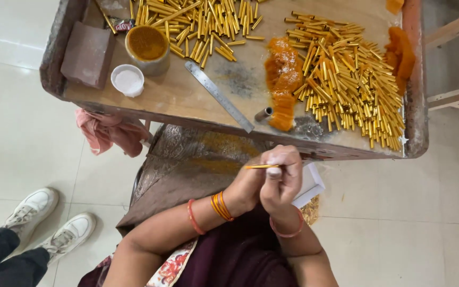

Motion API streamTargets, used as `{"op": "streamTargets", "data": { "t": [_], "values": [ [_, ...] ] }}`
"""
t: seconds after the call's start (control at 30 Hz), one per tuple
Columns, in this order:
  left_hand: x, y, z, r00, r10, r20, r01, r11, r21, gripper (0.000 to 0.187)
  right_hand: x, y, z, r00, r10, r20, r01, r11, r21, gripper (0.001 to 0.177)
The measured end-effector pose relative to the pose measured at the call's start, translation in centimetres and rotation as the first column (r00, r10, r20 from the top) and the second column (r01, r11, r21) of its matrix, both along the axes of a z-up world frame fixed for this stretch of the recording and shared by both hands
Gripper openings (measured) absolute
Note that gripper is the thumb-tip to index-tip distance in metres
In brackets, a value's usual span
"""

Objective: The worker measures gold-colored tubes using a metal ruler, applies white powder, and coats them with orange wax or lac at a workstation.

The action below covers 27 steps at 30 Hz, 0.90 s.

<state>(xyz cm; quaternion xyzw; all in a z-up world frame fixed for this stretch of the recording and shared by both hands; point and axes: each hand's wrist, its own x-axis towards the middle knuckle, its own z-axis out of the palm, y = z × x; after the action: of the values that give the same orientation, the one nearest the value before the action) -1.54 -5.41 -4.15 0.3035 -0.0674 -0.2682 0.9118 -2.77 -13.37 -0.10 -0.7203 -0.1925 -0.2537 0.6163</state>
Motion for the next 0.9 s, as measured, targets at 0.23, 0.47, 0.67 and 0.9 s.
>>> {"op": "streamTargets", "data": {
  "t": [0.23,0.47,0.67,0.9],
  "values": [
    [1.4,5.2,4.5,0.842,0.231,0.488,-0.417,0.852,0.316,0.034,1.2,-3.7,0.2,0.997,-0.063,-0.046,0.074,0.942,0.327,0.021],
    [2.1,4.4,5.6,0.590,0.106,0.800,-0.686,0.587,0.429,0.024,0.7,-4.1,-1.1,0.991,-0.050,-0.121,0.084,0.953,0.292,0.022],
    [1.8,4.8,4.7,0.549,0.087,0.831,-0.731,0.532,0.427,0.019,0.3,-3.7,-0.8,0.967,-0.112,-0.228,0.167,0.957,0.236,0.020],
    [1.6,4.9,2.6,0.561,0.074,0.824,-0.733,0.507,0.453,0.023,-0.1,-3.6,-0.2,0.957,-0.110,-0.268,0.144,0.983,0.110,0.017]
  ]
}}
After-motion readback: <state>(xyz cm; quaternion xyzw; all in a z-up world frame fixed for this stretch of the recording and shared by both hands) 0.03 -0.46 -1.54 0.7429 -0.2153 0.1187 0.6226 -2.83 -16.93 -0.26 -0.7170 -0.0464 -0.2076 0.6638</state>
